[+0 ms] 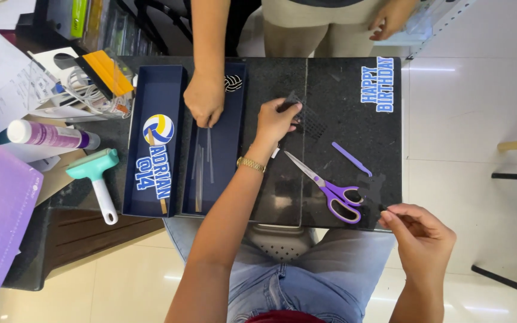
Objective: Assembling a black plastic grid structure by cutting pieces with scissors and applying glue for bonding.
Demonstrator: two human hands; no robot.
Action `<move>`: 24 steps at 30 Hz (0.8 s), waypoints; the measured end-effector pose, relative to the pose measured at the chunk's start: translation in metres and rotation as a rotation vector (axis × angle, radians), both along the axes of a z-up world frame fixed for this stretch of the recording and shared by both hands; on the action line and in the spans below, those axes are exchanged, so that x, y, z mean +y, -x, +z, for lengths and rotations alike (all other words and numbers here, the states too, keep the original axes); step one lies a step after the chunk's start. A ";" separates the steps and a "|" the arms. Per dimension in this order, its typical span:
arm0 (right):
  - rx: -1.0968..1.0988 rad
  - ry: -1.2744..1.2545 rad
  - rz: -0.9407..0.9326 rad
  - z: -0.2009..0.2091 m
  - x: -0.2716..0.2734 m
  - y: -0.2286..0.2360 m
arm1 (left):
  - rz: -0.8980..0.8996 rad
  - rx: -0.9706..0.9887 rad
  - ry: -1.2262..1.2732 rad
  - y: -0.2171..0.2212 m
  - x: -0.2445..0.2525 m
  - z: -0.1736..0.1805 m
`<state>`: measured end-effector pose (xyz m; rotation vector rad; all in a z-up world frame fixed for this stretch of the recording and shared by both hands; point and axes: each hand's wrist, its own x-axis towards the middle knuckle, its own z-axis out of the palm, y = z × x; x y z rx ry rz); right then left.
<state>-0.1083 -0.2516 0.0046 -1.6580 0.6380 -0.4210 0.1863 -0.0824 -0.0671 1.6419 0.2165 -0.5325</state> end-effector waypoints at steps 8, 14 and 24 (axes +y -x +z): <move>0.079 -0.013 -0.026 -0.006 -0.010 0.007 | -0.059 0.122 -0.037 -0.005 0.000 0.002; 0.117 -0.014 -0.033 -0.003 -0.005 0.003 | -0.093 -0.008 -0.089 -0.008 0.005 -0.011; 0.105 -0.009 -0.033 -0.007 -0.008 0.003 | -0.235 -0.467 -0.542 -0.007 0.021 -0.035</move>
